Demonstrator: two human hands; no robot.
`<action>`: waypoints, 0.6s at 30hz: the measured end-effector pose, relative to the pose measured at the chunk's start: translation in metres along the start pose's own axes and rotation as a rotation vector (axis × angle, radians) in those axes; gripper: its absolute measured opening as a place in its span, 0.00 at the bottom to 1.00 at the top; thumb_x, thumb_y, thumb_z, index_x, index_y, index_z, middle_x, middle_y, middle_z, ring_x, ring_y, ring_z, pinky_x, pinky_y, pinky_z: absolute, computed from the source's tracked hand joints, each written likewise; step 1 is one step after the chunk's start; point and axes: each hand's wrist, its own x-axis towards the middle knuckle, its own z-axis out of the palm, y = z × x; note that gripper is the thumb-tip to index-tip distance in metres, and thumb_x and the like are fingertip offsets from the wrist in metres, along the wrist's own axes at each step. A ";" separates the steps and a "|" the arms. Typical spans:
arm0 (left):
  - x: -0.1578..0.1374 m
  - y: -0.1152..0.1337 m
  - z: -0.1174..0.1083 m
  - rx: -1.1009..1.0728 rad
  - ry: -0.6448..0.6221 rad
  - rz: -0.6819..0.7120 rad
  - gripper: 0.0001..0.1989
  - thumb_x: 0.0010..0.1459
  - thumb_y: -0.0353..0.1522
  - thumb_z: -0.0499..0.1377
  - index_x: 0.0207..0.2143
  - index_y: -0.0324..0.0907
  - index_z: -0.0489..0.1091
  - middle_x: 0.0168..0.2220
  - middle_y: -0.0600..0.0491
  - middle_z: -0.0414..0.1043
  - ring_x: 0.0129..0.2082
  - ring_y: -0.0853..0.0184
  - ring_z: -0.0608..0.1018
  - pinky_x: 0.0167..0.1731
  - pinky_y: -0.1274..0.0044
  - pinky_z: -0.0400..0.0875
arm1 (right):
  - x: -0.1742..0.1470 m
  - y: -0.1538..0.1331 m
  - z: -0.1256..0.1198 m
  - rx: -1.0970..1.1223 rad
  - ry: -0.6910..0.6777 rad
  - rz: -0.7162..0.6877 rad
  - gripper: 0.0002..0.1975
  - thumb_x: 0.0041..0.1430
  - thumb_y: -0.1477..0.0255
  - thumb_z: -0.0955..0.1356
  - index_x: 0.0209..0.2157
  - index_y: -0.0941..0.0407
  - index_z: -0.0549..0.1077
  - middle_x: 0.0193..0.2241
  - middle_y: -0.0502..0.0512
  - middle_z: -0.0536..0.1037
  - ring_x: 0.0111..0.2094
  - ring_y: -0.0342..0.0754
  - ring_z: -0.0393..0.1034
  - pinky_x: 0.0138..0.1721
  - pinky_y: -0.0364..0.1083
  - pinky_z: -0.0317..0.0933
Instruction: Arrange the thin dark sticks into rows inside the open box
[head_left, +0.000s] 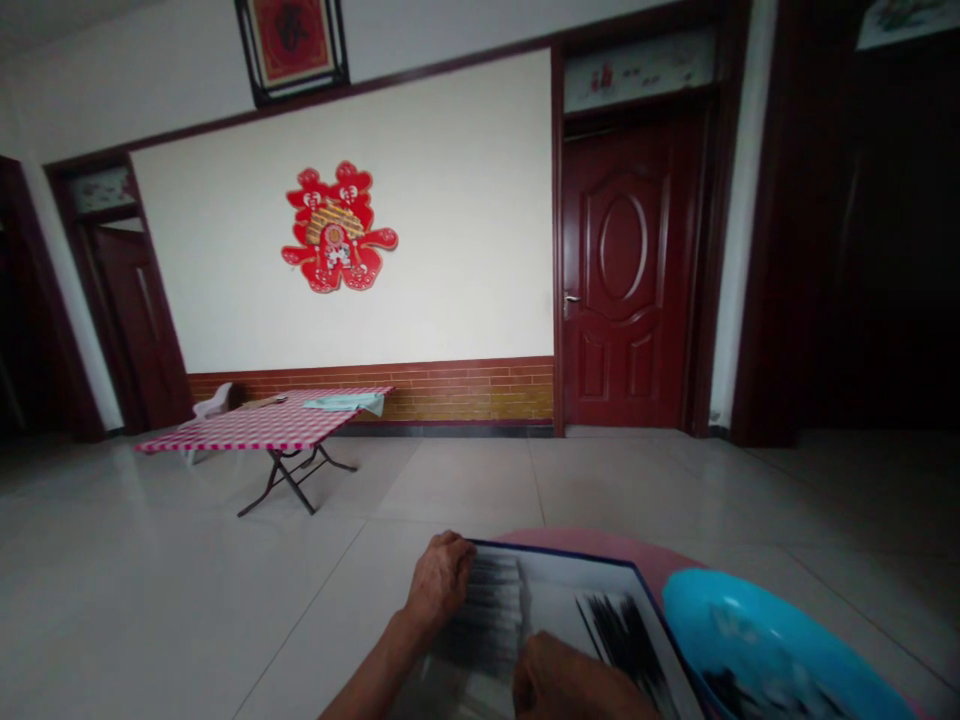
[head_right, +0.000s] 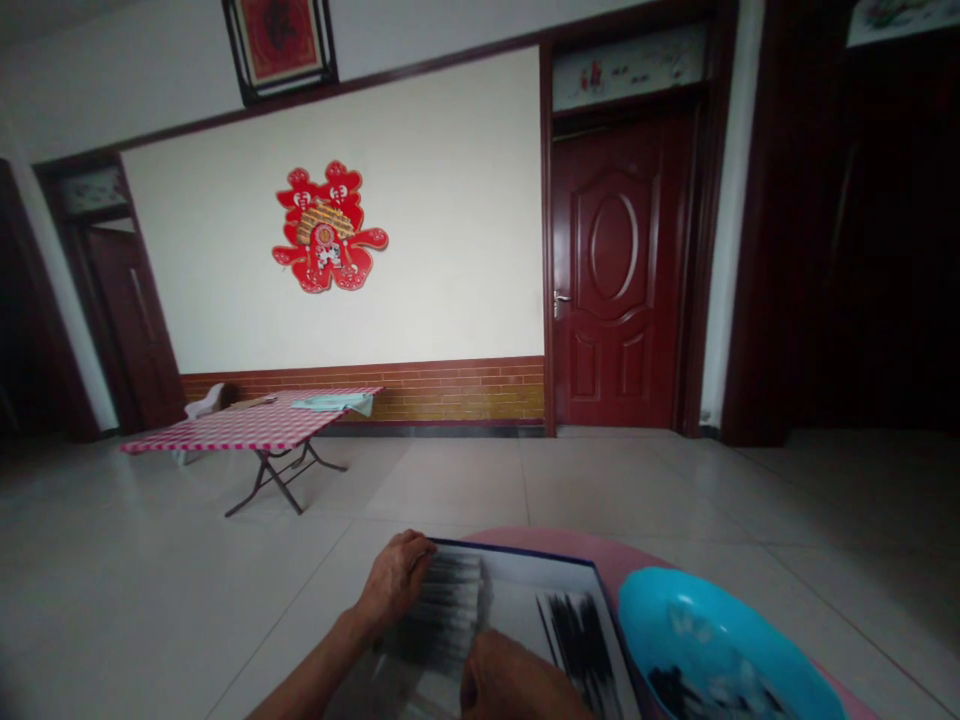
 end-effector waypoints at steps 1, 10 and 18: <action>0.001 -0.002 0.000 -0.002 0.008 0.008 0.14 0.60 0.27 0.49 0.36 0.42 0.75 0.34 0.48 0.75 0.37 0.62 0.75 0.41 0.72 0.70 | 0.000 0.002 0.001 0.028 0.011 -0.011 0.05 0.43 0.73 0.72 0.26 0.53 0.79 0.25 0.48 0.80 0.25 0.44 0.71 0.25 0.40 0.60; 0.011 -0.006 0.006 -0.169 0.178 -0.011 0.15 0.59 0.35 0.49 0.36 0.43 0.75 0.32 0.48 0.77 0.34 0.62 0.78 0.37 0.72 0.72 | 0.000 0.011 -0.001 0.043 0.043 0.063 0.16 0.61 0.65 0.67 0.48 0.55 0.71 0.51 0.55 0.71 0.45 0.52 0.70 0.43 0.52 0.69; 0.015 0.030 0.025 -0.705 0.189 -0.511 0.29 0.56 0.53 0.49 0.42 0.38 0.72 0.31 0.48 0.77 0.29 0.60 0.79 0.26 0.73 0.72 | 0.014 0.020 -0.048 0.121 0.241 0.053 0.08 0.43 0.75 0.64 0.19 0.57 0.75 0.14 0.42 0.62 0.19 0.39 0.56 0.21 0.39 0.48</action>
